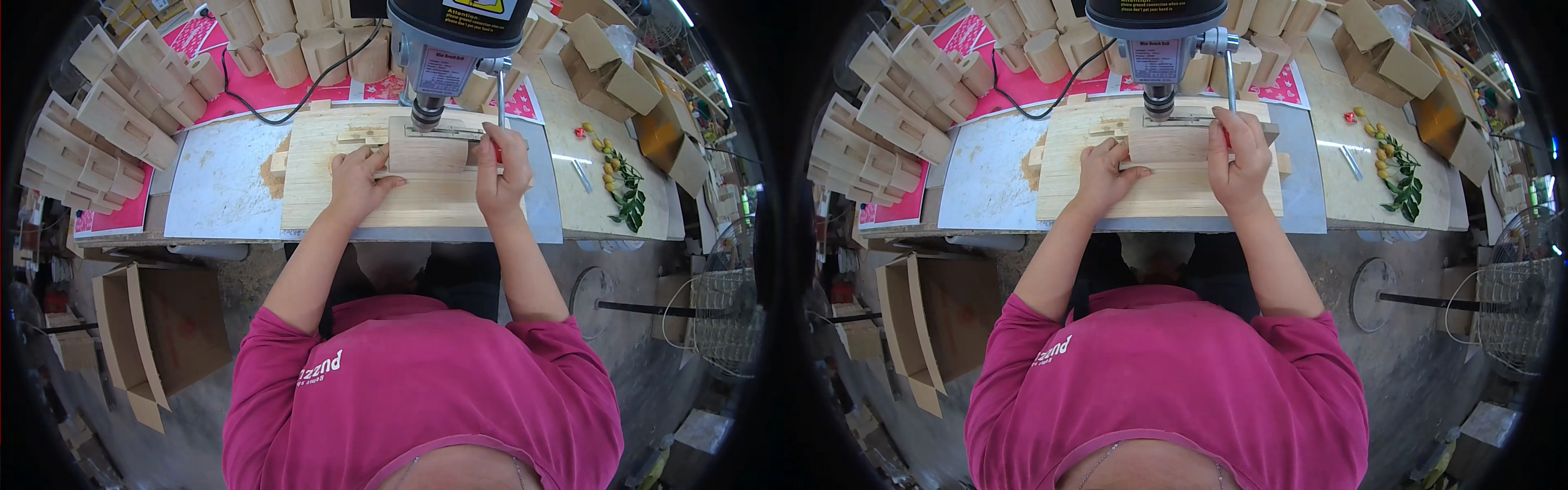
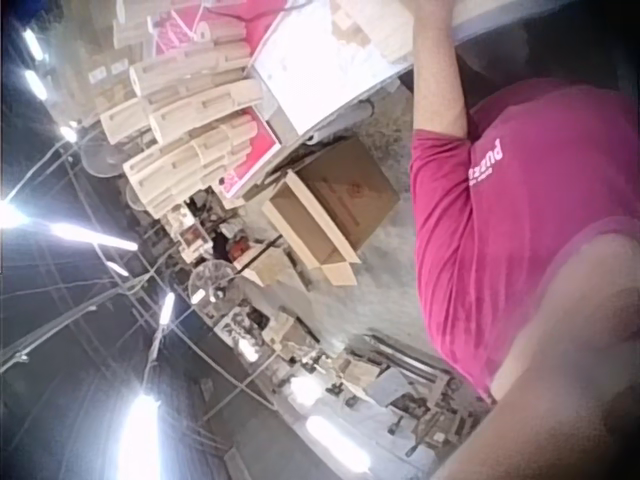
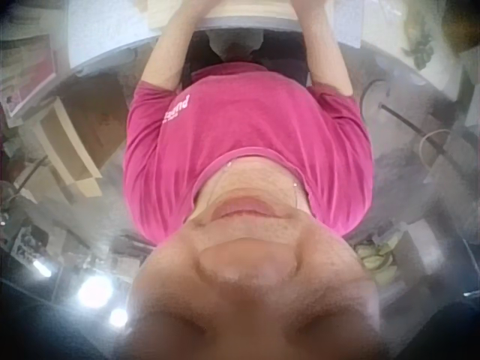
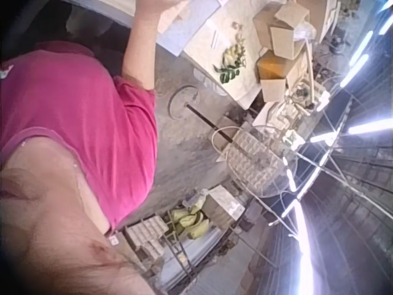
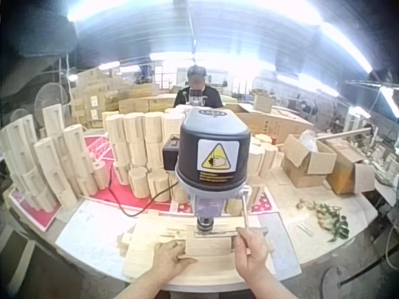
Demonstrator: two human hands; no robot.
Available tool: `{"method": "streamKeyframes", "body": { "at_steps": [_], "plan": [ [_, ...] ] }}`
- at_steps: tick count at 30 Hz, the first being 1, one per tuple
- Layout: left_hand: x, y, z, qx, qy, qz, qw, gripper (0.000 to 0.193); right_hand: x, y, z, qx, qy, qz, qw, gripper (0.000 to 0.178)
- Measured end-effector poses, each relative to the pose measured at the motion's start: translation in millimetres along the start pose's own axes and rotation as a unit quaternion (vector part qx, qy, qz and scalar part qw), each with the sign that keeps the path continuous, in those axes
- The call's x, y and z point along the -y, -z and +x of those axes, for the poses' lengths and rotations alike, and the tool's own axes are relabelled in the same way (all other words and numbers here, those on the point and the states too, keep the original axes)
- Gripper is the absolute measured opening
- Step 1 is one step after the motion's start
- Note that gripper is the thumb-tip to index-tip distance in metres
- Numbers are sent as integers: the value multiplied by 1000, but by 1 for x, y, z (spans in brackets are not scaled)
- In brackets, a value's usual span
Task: Using a drill press to create holes in wooden cylindrical components.
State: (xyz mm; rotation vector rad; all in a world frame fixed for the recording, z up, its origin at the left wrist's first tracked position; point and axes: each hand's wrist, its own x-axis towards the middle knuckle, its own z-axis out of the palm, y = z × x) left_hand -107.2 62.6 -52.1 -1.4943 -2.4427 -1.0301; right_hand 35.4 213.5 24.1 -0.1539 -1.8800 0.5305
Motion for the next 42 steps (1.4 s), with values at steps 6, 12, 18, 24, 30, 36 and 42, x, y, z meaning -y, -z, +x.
{"method": "streamKeyframes", "body": {
  "at_steps": [6, 12, 18, 24, 30, 36, 42],
  "plan": [
    [2, -2, -1, -4, 4, 8, 1000, 56, -1, 2, 4, -1, 28, 18, 999, 12],
    [1, 2, -3, -9, 5, 10, 1000, 57, 29, 19, 109, -72, 29, -20, 997, 14],
    [-4, 1, 1, 0, 23, -8, 1000, 57, -22, -4, 187, 12, -91, -71, 993, 40],
    [-10, 6, 3, -1, 72, -120, 990, 43, -45, 33, 129, 227, -169, 73, 956, 43],
    [-1, 8, 7, -27, 48, -212, 976, 43, -49, 45, 12, 320, -196, 37, 926, 33],
    [-5, 90, -20, 42, -61, -250, 966, 30, -15, 68, -10, 330, -300, 92, 890, 23],
    [24, 149, -62, -45, 235, -462, 854, 15, -5, 64, -46, 316, -459, 207, 804, 20]
  ]
}}
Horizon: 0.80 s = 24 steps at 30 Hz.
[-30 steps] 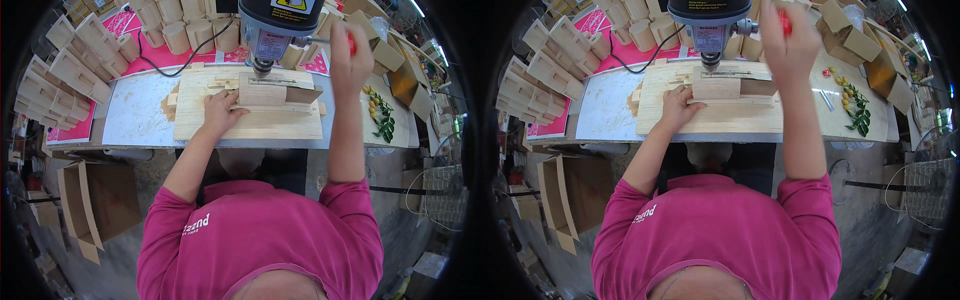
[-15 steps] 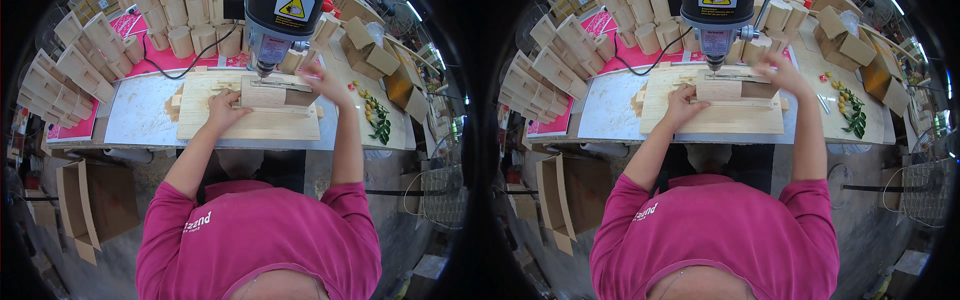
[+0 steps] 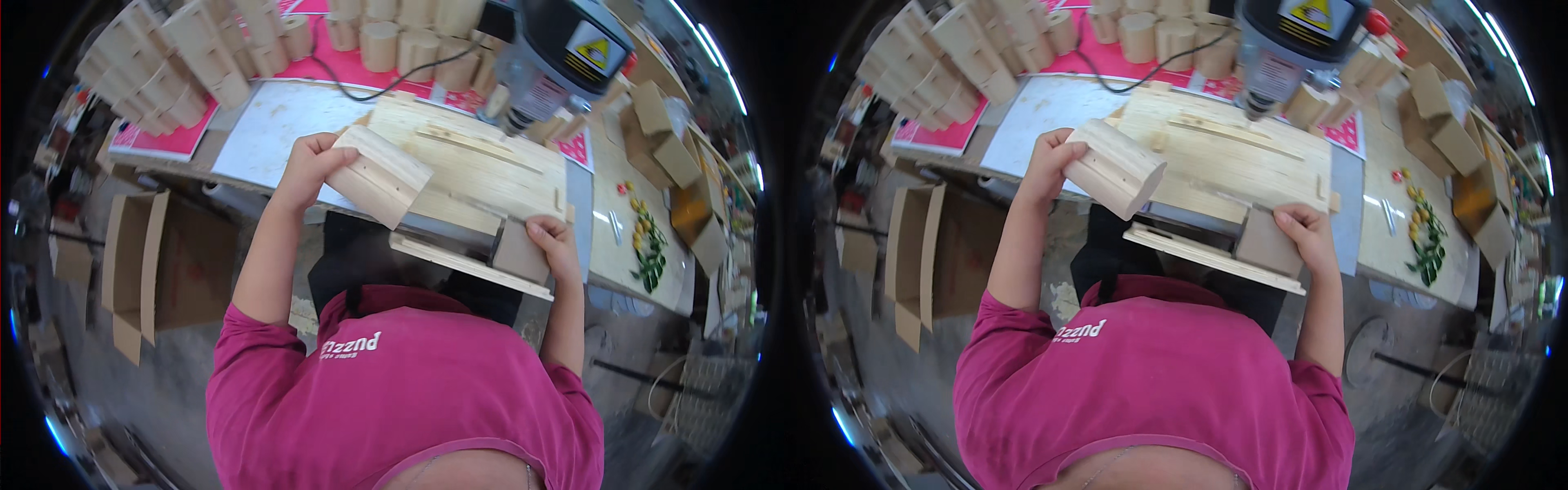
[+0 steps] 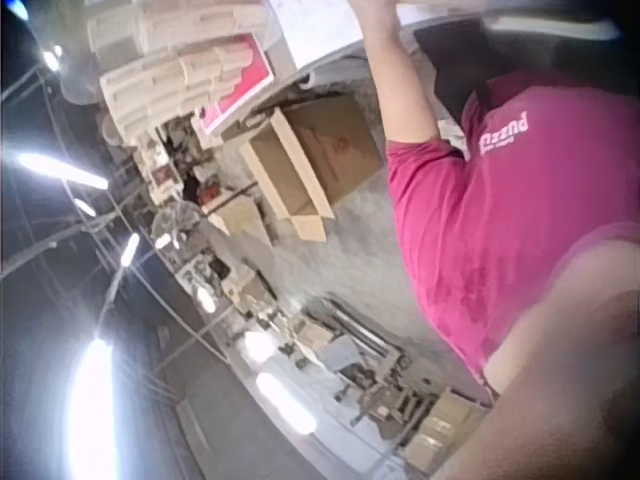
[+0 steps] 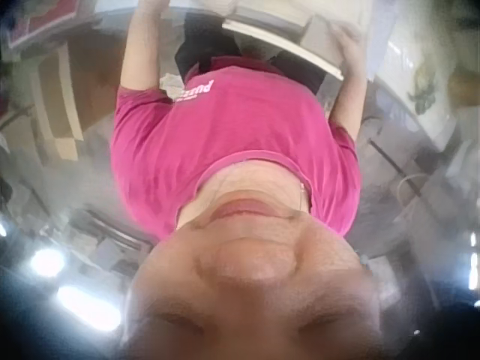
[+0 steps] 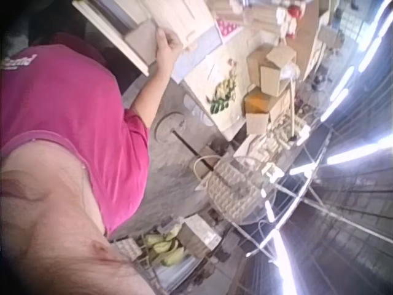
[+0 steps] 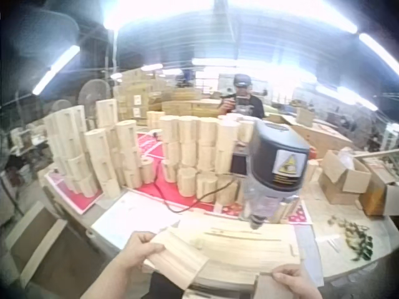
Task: Using a drill press to create holes in wooden cylindrical components.
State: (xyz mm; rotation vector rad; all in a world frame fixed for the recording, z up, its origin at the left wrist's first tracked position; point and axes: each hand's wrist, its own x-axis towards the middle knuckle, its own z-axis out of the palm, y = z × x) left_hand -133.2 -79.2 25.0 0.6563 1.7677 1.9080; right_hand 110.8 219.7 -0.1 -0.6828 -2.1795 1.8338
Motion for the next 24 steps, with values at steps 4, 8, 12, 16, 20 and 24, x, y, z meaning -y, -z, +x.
{"method": "streamKeyframes", "body": {
  "at_steps": [4, 8, 12, 16, 20, 24],
  "plan": [
    [5, 22, -13, -112, 102, -131, 980, 24, -10, -16, 4, 36, -32, -69, 996, 20],
    [21, 35, -24, -117, 173, -301, 930, 38, -7, -20, 9, 10, 8, -52, 999, 21],
    [14, 29, -23, -26, 163, -457, 874, 49, -7, -15, 14, 5, -9, -23, 1000, 19],
    [21, 43, -21, -11, 126, -505, 854, 49, -16, -13, 19, 12, -29, -14, 999, 17],
    [21, 71, -19, -35, 117, -499, 858, 47, -14, -10, 21, 43, -47, -18, 998, 17],
    [-9, 109, -21, -239, 31, -253, 937, 31, -15, -10, 24, 53, -36, 3, 998, 16]
  ]
}}
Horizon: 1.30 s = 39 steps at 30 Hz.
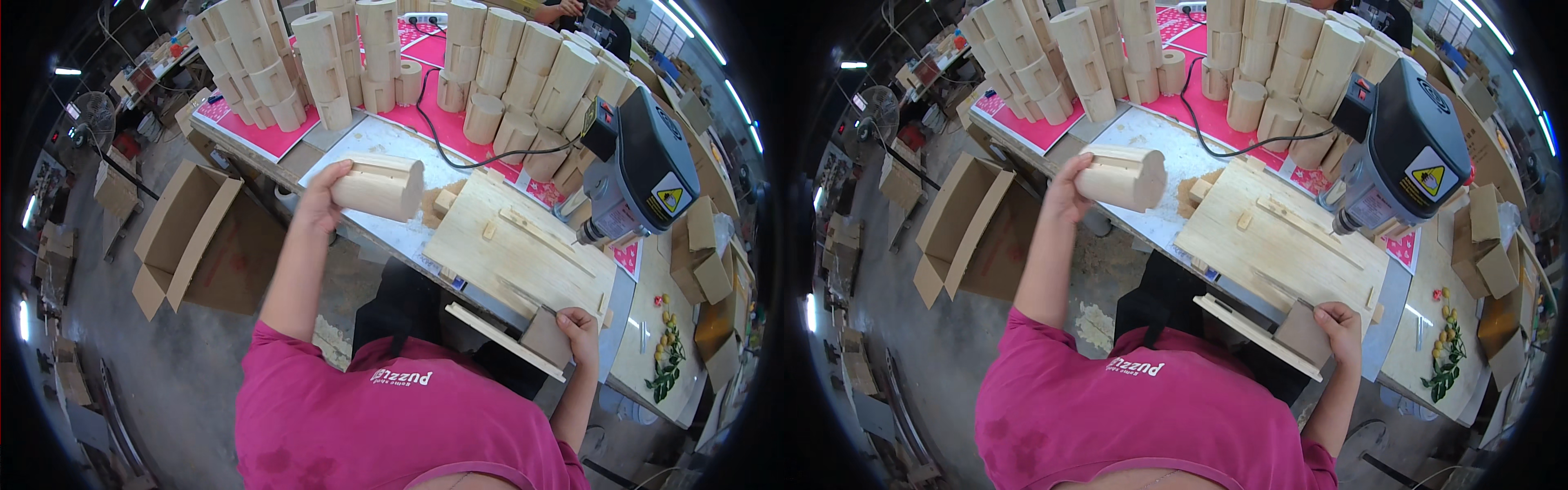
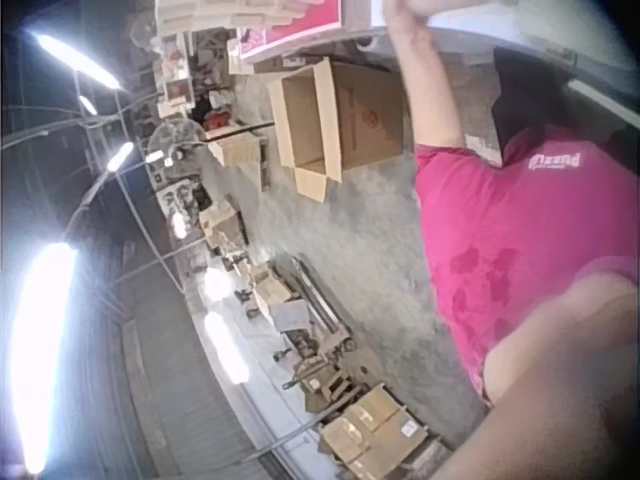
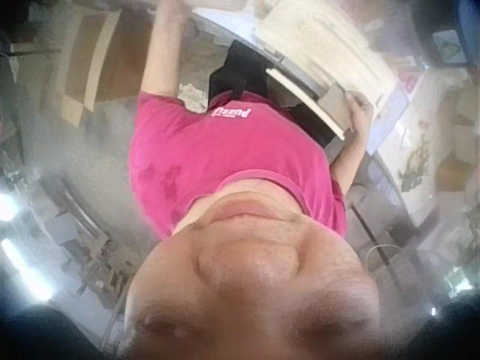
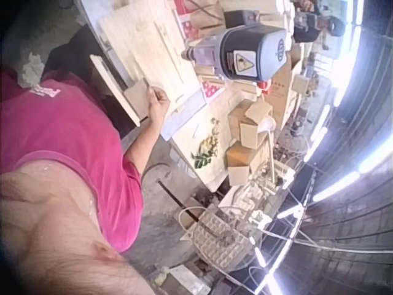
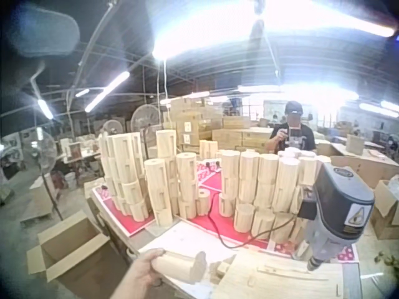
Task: Using a drill press to create holes in wooden cylindrical components.
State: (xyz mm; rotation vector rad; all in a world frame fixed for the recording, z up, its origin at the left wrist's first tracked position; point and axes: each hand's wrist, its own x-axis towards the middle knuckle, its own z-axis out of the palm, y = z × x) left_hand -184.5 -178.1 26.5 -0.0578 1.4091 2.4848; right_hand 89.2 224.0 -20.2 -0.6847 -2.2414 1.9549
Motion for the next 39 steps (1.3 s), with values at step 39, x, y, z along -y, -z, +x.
{"method": "streamKeyframes", "body": {
  "at_steps": [39],
  "plan": [
    [-308, -79, 255, -194, -335, 697, 604, 40, -6, -5, 8, -36, -16, 49, 998, 16]
  ]
}}
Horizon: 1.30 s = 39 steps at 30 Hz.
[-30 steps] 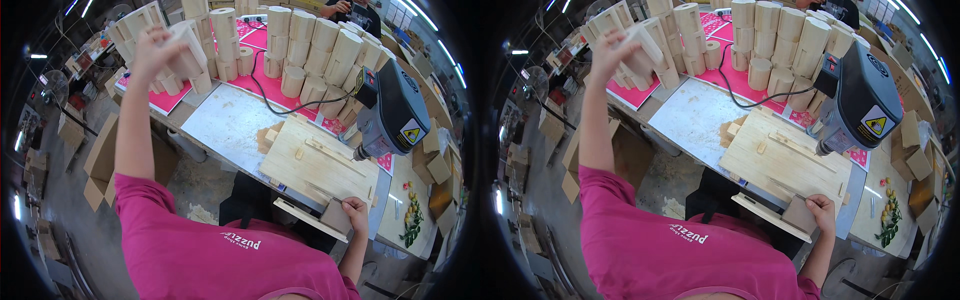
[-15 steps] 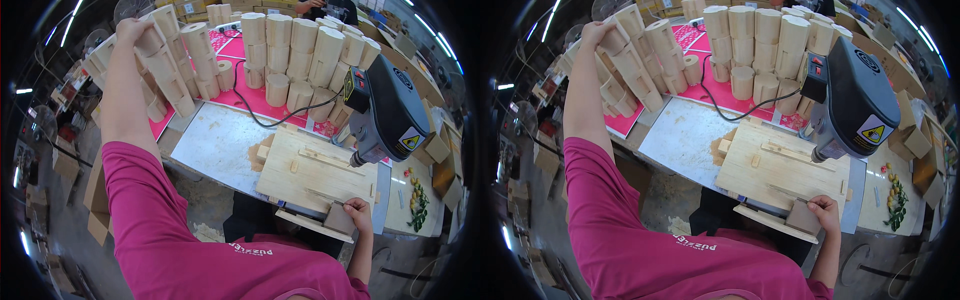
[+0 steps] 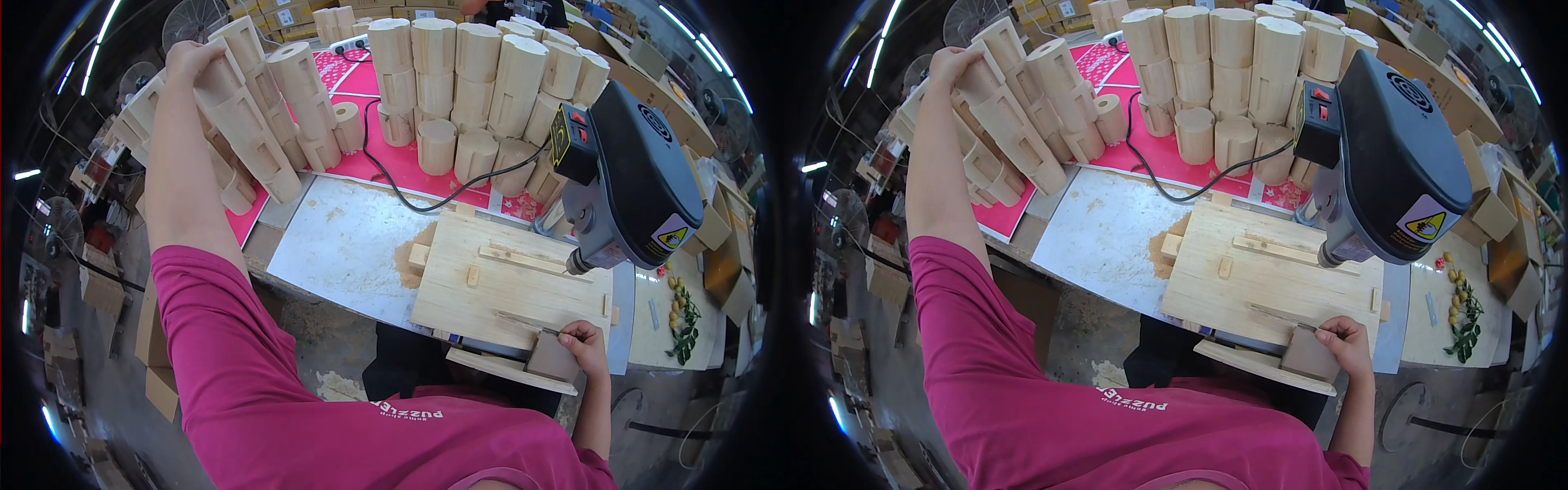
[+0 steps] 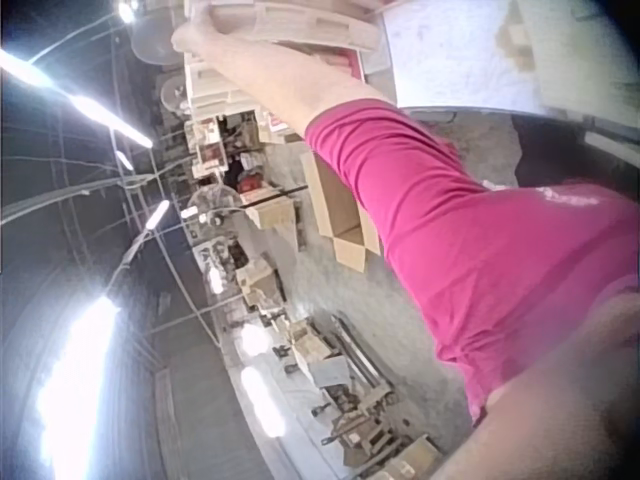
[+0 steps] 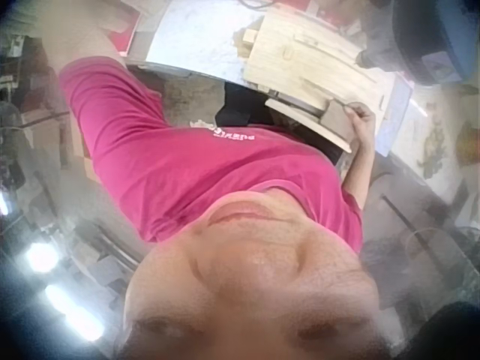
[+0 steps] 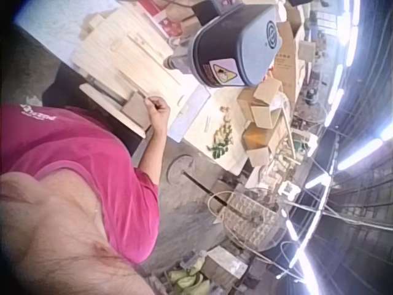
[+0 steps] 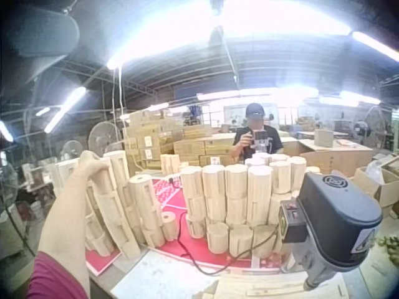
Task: Using a drill press to create holes in wooden cylindrical components.
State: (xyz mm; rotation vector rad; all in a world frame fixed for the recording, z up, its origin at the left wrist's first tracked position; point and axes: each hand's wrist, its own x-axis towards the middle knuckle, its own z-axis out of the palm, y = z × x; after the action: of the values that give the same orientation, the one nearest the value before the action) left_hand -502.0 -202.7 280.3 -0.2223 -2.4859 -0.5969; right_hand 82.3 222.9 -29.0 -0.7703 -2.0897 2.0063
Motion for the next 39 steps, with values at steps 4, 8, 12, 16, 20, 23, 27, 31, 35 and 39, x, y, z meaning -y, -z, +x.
{"method": "streamKeyframes", "body": {
  "at_steps": [4, 8, 12, 16, 20, 23, 27, 31, 35, 39],
  "plan": [
    [-1, 7, 2, 24, 0, 25, 999, 42, -2, 1, 1, -4, 3, -2, 1000, 14],
    [0, 4, 2, 25, 1, 23, 999, 42, 0, 1, -1, -6, -6, -5, 1000, 14],
    [6, -2, 2, 1, -22, 22, 1000, 42, -1, 1, -2, -17, -10, -3, 1000, 14],
    [-3, -10, -4, -19, -16, 60, 998, 44, -1, 3, -1, -10, -6, 0, 1000, 16],
    [-67, -44, -79, -377, -130, 191, 897, 56, 3, -1, 2, 2, -14, 1, 1000, 15],
    [-113, -125, -118, -208, -280, -55, 936, 43, 4, 0, -1, -9, -17, -14, 1000, 15],
    [-136, -257, -182, 57, -303, -142, 941, 73, 6, 0, 0, -2, -5, -25, 1000, 14],
    [-155, -334, -231, 164, -189, -259, 933, 91, 4, 1, 0, -13, -17, -46, 999, 14],
    [-175, -342, -263, 109, -19, -377, 920, 101, 4, -2, 2, -5, -17, -42, 999, 14],
    [-182, -328, -273, 90, 37, -330, 939, 102, 5, -3, 2, 10, -7, -33, 999, 16]
  ]
}}
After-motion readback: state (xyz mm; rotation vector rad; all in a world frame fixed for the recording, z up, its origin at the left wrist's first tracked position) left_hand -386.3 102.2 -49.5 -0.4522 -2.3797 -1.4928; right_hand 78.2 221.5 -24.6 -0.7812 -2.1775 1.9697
